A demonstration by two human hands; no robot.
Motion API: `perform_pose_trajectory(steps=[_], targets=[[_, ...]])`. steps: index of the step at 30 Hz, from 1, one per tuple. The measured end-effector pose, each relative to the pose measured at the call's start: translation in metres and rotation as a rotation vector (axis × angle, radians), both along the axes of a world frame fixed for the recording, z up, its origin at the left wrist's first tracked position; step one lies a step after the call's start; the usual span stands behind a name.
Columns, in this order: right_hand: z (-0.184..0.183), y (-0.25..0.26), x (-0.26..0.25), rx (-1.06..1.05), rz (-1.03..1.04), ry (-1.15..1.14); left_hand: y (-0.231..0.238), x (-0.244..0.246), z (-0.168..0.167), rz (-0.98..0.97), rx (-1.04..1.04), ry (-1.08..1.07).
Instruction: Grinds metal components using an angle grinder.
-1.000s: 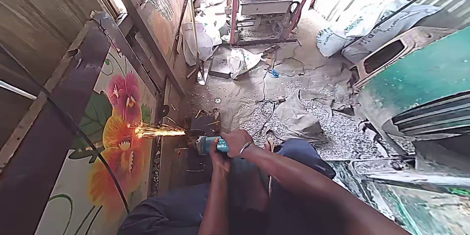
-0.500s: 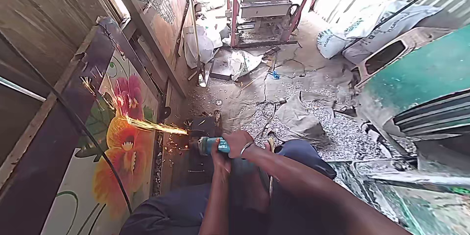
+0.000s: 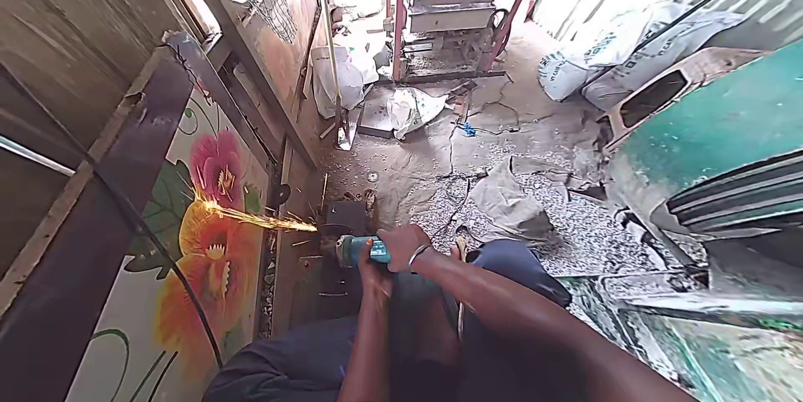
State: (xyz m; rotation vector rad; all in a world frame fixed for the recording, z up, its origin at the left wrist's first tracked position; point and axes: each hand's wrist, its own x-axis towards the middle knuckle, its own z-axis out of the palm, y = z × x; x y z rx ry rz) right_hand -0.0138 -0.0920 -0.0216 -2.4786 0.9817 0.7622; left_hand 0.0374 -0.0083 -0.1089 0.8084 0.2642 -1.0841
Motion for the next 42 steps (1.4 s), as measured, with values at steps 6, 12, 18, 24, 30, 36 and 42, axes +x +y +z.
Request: perform_pose_trajectory(steps=[6, 12, 18, 24, 30, 36, 42], targets=[[-0.002, -0.001, 0.000, -0.005, 0.008, 0.003, -0.001, -0.001, 0.001, 0.000, 0.003, 0.010], [-0.002, -0.005, 0.003, -0.001, -0.001, 0.015, -0.002, 0.001, 0.000, -0.007, 0.009, 0.018], [-0.006, -0.002, 0.002, -0.005, -0.003, -0.006, -0.001, 0.001, -0.001, 0.017, 0.003, 0.015], [0.000, 0.002, 0.000, -0.013, -0.009, 0.005, 0.001, 0.001, -0.002, -0.006, -0.007, 0.028], [0.002, 0.001, 0.000, -0.014, -0.002, 0.020, 0.000, 0.000, -0.004, -0.009, -0.018, 0.030], [-0.004, -0.002, 0.002, -0.014, -0.004, 0.005, -0.002, 0.002, -0.005, -0.005, -0.010, 0.033], [-0.006, -0.001, 0.002, -0.013, -0.005, -0.001, -0.001, 0.002, -0.009, 0.001, -0.027, 0.011]])
